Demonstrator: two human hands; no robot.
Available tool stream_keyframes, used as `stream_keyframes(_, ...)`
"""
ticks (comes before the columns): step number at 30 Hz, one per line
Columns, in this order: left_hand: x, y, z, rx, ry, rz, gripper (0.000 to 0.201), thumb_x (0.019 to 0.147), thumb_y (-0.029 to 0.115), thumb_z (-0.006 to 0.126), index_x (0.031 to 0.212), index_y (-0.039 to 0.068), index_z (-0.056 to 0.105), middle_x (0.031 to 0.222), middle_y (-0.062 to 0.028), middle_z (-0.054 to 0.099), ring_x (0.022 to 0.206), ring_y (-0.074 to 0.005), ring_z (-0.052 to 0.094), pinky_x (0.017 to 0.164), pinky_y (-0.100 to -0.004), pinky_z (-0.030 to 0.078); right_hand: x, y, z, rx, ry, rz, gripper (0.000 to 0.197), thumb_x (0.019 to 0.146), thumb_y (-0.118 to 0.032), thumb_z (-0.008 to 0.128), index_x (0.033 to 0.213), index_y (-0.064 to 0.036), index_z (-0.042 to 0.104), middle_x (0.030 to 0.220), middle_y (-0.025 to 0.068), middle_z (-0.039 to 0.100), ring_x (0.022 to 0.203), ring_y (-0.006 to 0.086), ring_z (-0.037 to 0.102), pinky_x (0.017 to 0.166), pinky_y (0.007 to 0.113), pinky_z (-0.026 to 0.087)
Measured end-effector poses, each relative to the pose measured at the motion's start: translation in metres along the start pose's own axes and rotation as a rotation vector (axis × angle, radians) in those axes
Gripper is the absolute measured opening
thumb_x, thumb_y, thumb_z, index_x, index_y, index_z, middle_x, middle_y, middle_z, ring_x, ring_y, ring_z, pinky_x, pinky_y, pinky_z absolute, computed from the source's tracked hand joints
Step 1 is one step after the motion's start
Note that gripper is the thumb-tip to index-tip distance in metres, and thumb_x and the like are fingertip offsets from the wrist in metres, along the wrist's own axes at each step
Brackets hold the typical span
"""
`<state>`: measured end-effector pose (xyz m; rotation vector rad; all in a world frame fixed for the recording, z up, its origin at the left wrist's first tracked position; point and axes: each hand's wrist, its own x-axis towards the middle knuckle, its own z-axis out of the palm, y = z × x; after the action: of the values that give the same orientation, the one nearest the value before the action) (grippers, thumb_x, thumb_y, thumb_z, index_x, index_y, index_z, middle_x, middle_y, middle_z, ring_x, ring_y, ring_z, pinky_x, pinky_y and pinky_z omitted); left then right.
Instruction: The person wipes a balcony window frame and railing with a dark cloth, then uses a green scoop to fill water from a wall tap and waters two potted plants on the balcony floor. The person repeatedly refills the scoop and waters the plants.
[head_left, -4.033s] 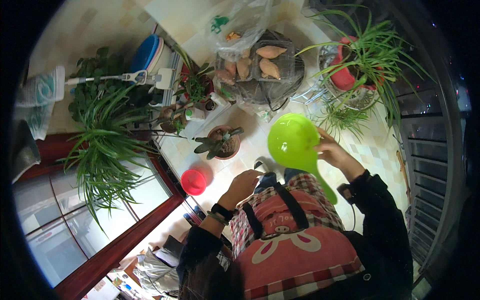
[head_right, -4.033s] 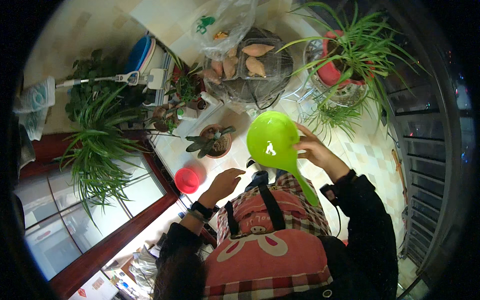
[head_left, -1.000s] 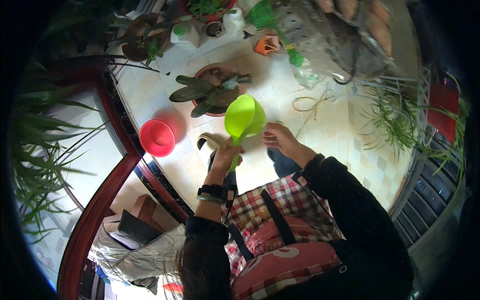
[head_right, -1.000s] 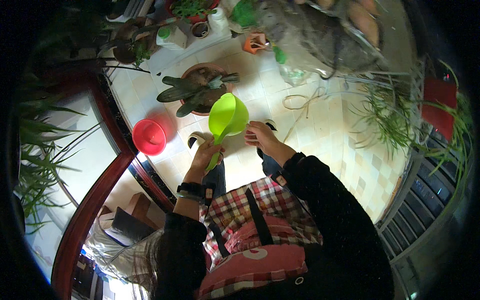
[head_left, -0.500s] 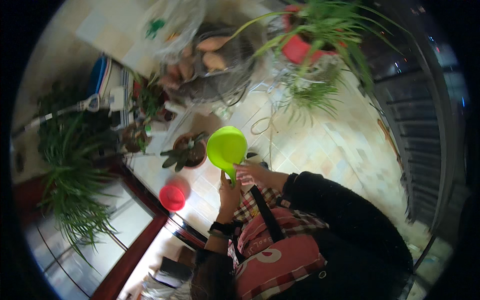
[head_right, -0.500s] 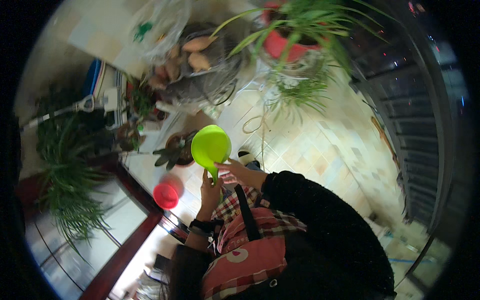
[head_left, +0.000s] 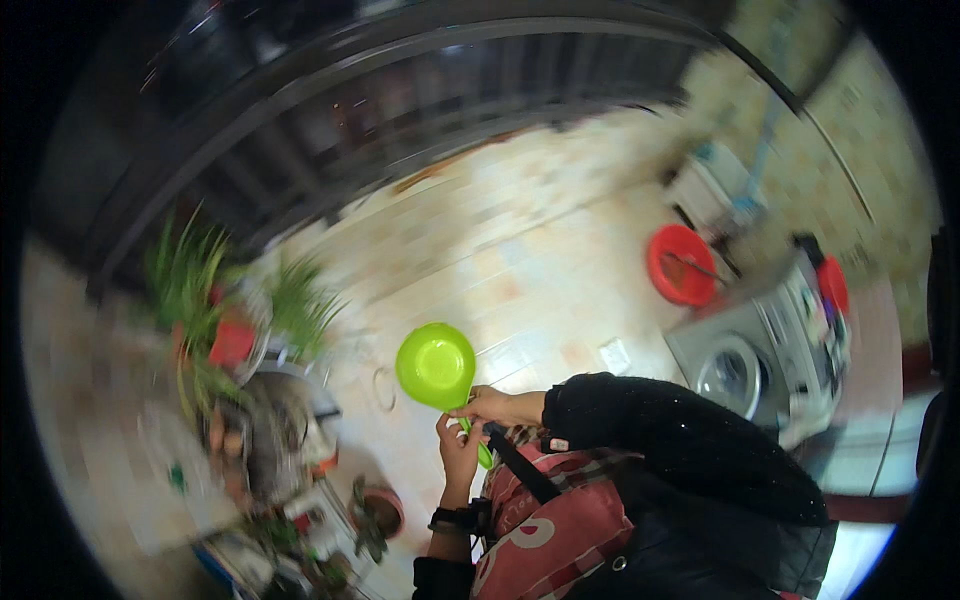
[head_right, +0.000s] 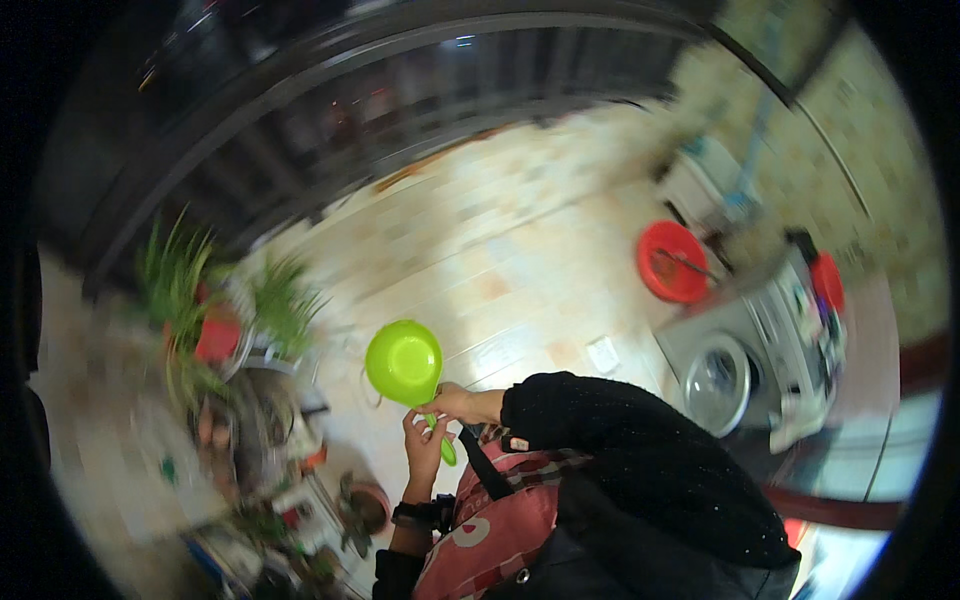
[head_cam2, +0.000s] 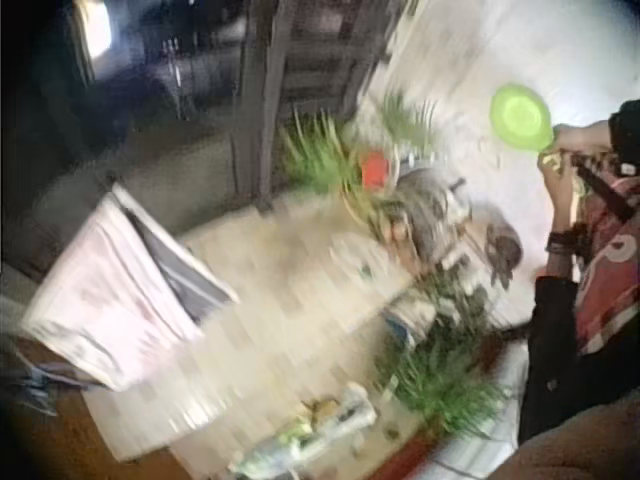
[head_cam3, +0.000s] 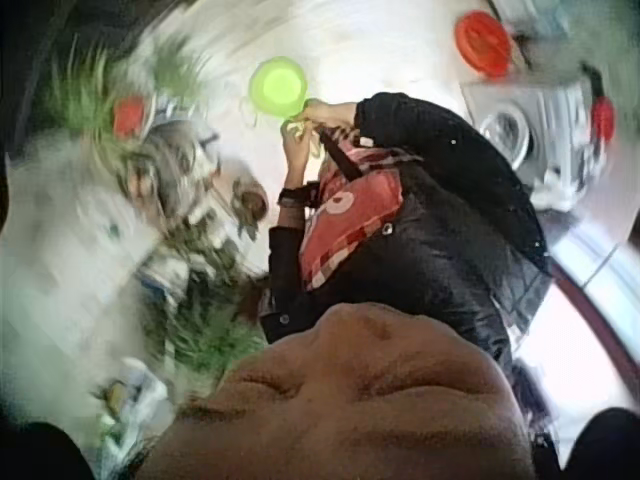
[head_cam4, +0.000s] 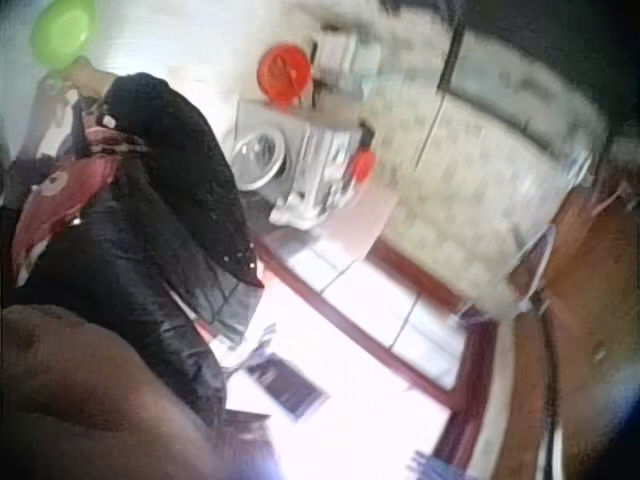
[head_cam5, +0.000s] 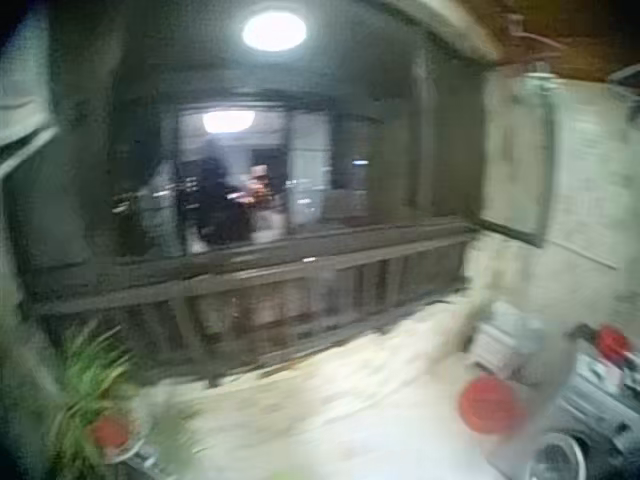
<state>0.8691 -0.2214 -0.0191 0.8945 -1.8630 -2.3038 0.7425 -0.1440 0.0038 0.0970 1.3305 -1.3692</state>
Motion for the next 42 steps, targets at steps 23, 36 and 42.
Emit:
stream_keyframes(23,0.189,0.094,0.397,0.147,-0.869,-0.480,0.032,0.090,0.001,0.051,0.121,0.000,0.042,0.102,-0.0131,0.061,0.091,-0.0230,0.063,0.078,-0.0348,0.054,-0.158,-0.073,-0.391,0.431,0.216,-0.380,0.036,0.086,-0.027,0.063,0.105,0.0025,0.056,0.085,0.0120,0.063,0.068,0.0194,0.063,0.068,0.031,0.051)
stream_keyframes(36,0.340,0.157,0.616,0.320,-1.122,-0.543,0.034,0.087,-0.005,0.050,0.121,0.000,0.046,0.118,-0.0186,0.054,0.104,-0.0336,0.058,0.088,-0.0398,0.050,-0.208,-0.127,-0.594,0.590,0.733,-0.452,0.040,0.084,-0.029,0.065,0.114,-0.0033,0.058,0.097,0.0074,0.064,0.083,0.0159,0.060,0.071,0.030,0.050)
stream_keyframes(42,0.393,0.181,0.730,0.477,-1.341,-0.511,0.038,0.088,0.001,0.050,0.126,-0.001,0.044,0.117,-0.0151,0.054,0.096,-0.0246,0.059,0.082,-0.0338,0.050,-0.277,-0.145,-0.672,0.826,0.981,-0.542,0.031,0.085,-0.022,0.062,0.111,-0.0047,0.058,0.097,0.0084,0.065,0.083,0.0167,0.061,0.072,0.030,0.051)
